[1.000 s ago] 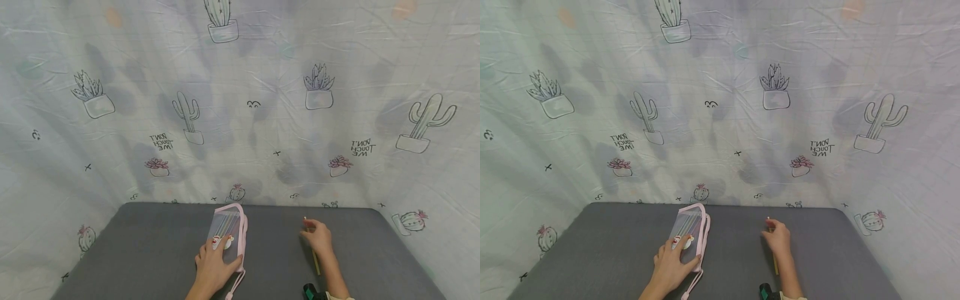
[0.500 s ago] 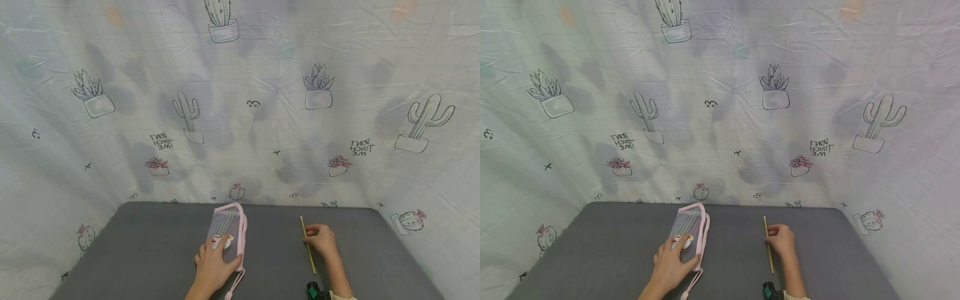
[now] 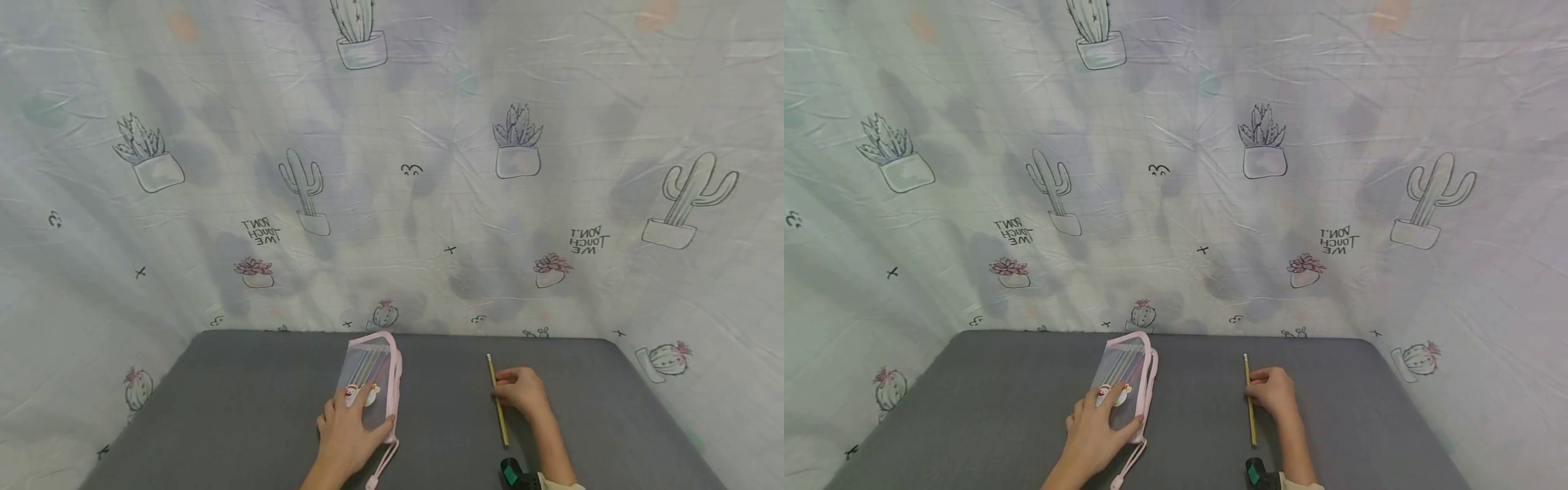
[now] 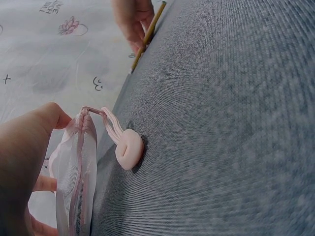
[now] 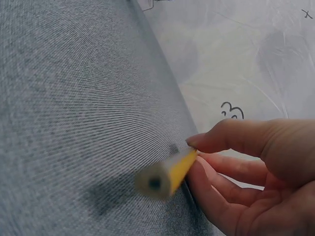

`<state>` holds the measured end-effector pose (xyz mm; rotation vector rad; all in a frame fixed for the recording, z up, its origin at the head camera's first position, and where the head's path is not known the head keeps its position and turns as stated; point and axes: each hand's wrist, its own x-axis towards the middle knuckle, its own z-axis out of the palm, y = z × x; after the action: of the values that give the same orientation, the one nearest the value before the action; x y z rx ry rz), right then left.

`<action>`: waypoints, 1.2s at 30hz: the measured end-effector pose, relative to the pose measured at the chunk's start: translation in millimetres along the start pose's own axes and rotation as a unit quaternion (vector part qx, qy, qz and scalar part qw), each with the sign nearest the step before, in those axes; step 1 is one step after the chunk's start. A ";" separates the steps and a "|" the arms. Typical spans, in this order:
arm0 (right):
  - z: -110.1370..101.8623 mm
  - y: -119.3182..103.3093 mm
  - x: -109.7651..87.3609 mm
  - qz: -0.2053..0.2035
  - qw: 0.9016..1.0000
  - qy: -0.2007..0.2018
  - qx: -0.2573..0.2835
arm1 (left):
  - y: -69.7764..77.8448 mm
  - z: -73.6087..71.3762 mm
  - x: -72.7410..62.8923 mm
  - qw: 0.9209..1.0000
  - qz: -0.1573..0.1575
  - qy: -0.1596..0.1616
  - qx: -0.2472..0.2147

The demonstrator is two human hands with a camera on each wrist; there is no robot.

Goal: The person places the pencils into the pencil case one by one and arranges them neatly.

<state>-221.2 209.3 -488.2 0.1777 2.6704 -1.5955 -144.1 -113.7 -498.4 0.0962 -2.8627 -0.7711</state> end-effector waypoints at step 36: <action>32.8 -21.3 -4.7 -0.002 0.989 -0.028 0.142 | -1.2 0.2 0.6 1.000 -0.004 -0.003 -0.002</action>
<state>-220.0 170.1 -484.8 0.1298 2.3920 -1.9448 -144.6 -114.6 -499.1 0.1051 -2.8677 -0.7795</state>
